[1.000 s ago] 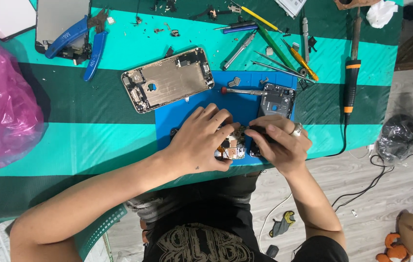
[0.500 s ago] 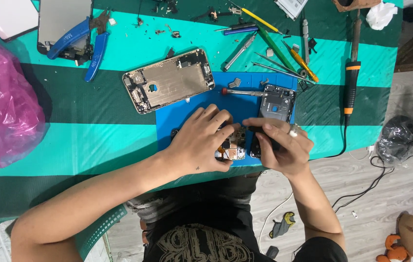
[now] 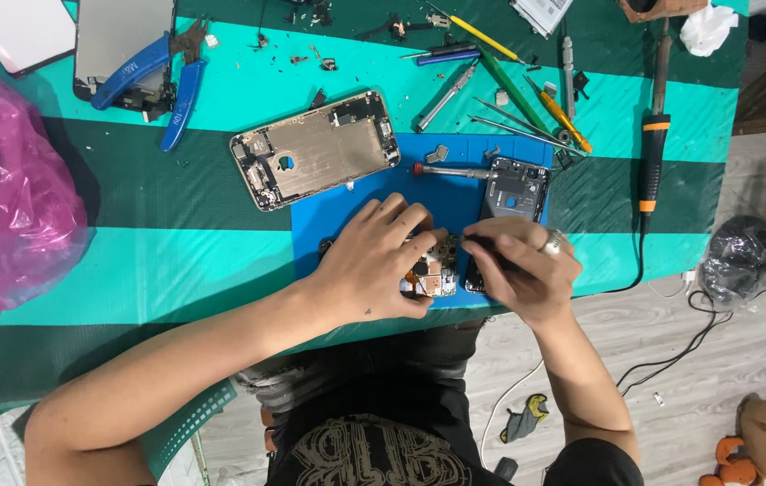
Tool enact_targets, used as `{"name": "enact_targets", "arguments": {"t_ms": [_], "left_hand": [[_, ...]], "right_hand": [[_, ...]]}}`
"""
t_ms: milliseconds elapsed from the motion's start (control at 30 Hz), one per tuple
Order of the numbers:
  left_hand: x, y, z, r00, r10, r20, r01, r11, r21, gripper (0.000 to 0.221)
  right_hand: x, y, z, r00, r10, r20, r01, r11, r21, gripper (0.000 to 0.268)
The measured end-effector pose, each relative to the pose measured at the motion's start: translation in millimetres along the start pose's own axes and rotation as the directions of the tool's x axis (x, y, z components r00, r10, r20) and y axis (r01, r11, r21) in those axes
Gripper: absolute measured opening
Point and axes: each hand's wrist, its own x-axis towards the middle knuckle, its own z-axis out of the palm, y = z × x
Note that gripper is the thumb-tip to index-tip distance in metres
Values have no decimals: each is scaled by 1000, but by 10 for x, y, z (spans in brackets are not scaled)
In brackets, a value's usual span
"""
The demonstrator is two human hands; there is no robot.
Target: Disassembling and inspecting internal components of a mobile phone using precision tools
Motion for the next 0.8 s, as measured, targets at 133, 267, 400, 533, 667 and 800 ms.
{"name": "enact_targets", "arguments": {"t_ms": [133,267,400,533,667,800], "left_hand": [[-5,7,5,1000,-1,19,0,1000,10,59],[30,77,-21,998,-43,46,42,999,22,64],[22,81,3,998,-40,42,39,999,32,62],[22,91,20,999,-32,35,29,997,74,61],[29,99,30,998,-33,61,28,996,89,61],[23,129,11,997,-33,64,27,995,99,63]], "right_hand": [[-45,40,-12,1000,9,-8,-9,1000,-8,43],[-145,75,41,1000,-15,-5,15,996,-83,42],[-178,47,48,997,59,-50,-58,998,29,49],[-207,69,6,996,48,-69,-47,999,17,49],[-244,95,-21,995,72,-74,-70,997,41,51],[-257,85,-76,989,93,-118,-92,996,15,55]]}}
